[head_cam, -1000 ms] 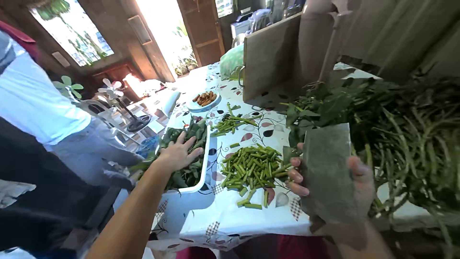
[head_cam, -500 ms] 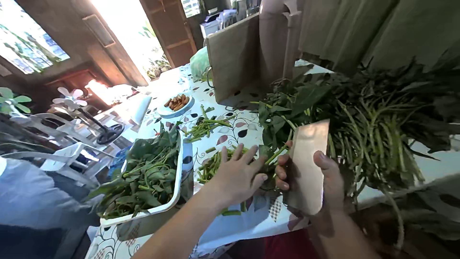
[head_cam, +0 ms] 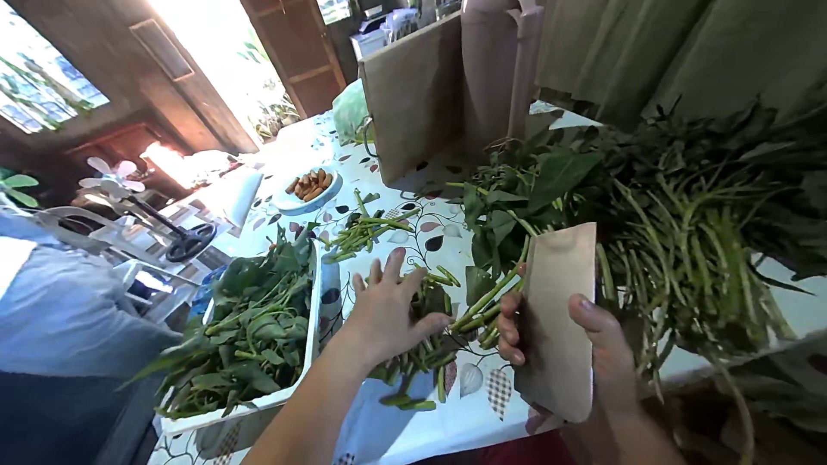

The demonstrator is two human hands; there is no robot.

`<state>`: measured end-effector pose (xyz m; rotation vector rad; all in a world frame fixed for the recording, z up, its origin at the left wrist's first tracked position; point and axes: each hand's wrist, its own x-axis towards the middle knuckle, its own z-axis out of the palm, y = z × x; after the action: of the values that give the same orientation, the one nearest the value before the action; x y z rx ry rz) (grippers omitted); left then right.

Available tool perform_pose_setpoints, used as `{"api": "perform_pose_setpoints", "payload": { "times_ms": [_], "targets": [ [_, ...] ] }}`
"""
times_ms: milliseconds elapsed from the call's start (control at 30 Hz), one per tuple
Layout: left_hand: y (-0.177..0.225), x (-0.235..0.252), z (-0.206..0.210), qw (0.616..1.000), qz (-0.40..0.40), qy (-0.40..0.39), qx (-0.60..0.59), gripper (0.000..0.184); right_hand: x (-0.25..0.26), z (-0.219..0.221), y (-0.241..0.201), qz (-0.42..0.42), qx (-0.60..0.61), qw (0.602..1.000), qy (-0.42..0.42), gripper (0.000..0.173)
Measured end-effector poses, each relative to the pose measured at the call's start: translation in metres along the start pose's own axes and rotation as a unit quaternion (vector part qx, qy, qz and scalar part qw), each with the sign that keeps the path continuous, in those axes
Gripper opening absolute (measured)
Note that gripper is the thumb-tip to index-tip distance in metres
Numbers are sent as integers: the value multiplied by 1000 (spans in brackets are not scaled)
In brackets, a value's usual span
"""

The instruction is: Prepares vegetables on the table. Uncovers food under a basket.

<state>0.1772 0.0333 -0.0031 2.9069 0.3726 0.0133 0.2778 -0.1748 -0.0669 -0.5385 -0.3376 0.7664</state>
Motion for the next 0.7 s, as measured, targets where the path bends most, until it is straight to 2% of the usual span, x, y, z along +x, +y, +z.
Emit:
{"api": "perform_pose_setpoints", "payload": {
  "times_ms": [33, 67, 133, 367, 467, 567, 633, 700],
  "targets": [
    [1, 2, -4, 997, -44, -66, -8, 91, 0, 0, 0, -2, 4, 1000, -3, 75],
    [2, 4, -5, 991, -68, -111, -16, 101, -1, 0, 1, -5, 5, 1000, -7, 76],
    [5, 4, -3, 988, -74, -135, -15, 105, -1, -1, 1, -9, -2, 1000, -11, 76],
    [0, 6, 3, 999, -32, -16, -29, 61, -2, 3, 1, -12, -39, 999, -7, 74],
    [4, 5, -8, 996, -50, 27, -64, 47, -3, 0, 3, -3, -56, 998, -35, 61],
    [10, 6, -21, 995, -59, 41, -72, 43, -3, 0, 3, 11, -86, 995, -40, 60],
    [17, 10, -28, 996, -72, -7, -59, 51, -2, 1, 3, 10, -97, 994, -41, 62],
    [24, 19, -26, 997, -48, -47, -25, 57, -2, 2, 3, 14, -97, 995, -25, 51]
  ]
}}
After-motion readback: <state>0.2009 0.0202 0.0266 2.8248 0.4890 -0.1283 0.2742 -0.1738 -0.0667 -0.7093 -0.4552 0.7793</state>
